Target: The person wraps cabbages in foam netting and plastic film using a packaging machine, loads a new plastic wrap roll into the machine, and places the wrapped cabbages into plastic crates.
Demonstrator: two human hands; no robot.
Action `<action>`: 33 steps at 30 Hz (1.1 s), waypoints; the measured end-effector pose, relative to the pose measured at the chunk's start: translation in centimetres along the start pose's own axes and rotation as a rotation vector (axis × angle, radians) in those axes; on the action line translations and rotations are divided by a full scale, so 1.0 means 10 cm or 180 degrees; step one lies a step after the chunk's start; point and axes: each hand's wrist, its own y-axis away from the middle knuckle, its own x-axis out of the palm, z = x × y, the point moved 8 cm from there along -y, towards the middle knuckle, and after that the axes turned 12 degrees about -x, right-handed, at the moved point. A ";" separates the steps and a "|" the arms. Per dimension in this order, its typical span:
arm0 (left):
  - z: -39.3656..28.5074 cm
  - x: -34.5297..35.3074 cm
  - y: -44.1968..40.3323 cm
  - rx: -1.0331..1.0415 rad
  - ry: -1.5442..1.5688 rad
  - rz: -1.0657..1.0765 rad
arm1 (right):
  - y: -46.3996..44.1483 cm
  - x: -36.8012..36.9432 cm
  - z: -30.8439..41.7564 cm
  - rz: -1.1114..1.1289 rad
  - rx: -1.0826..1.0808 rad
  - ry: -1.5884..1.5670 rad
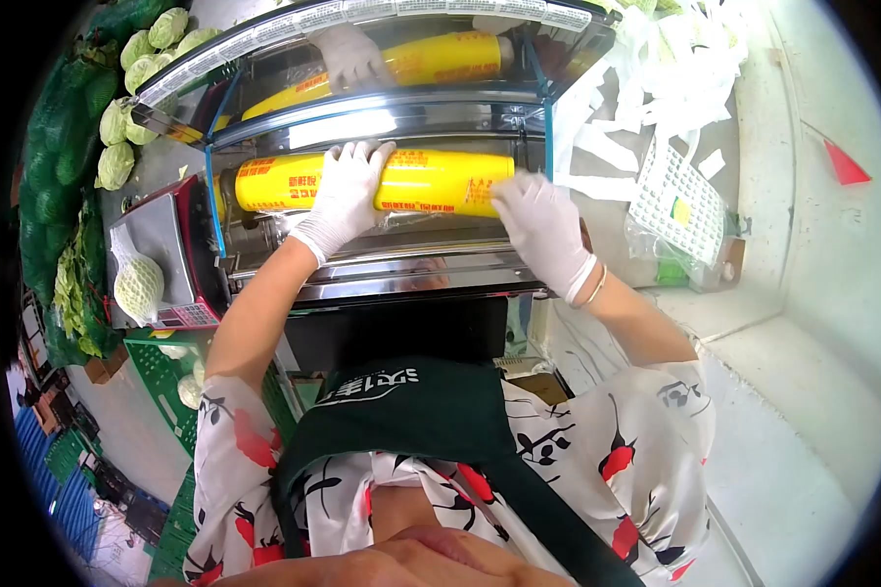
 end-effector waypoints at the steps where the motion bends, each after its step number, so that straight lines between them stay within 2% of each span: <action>1: 0.02 0.01 -0.02 -0.0062 -0.0050 0.0064 | -0.11 -0.09 -0.01 -0.0128 0.0092 0.0078; 5: 0.02 0.04 -0.04 0.0012 -0.0046 0.0065 | -0.23 0.07 -0.21 0.0176 -0.0167 0.0203; 8: 0.01 0.04 -0.04 -0.0002 -0.0111 0.0137 | -0.34 0.18 -0.23 0.1026 -0.0456 0.0634; 14: 0.00 0.04 -0.07 0.0025 -0.0163 0.0132 | -0.52 0.28 -0.27 0.1263 -0.1042 0.0752; 17: 0.01 0.09 -0.06 0.0003 -0.0243 0.0194 | -0.61 0.36 -0.34 0.1386 -0.0927 0.0635; 20: -0.02 0.07 -0.05 0.0027 -0.0290 0.0197 | -0.70 0.43 -0.46 0.2004 -0.0386 0.0336; 27: -0.02 0.06 0.01 0.0065 -0.0214 -0.0040 | -0.63 0.41 -0.41 0.1658 -0.0433 0.0306; 31: 0.02 0.08 -0.02 0.0031 -0.0083 -0.0031 | -0.45 0.23 -0.33 0.1511 -0.0073 -0.1193; 33: 0.03 0.09 -0.03 -0.0017 -0.0158 -0.0005 | -0.46 0.06 -0.36 0.0964 0.0153 -0.1117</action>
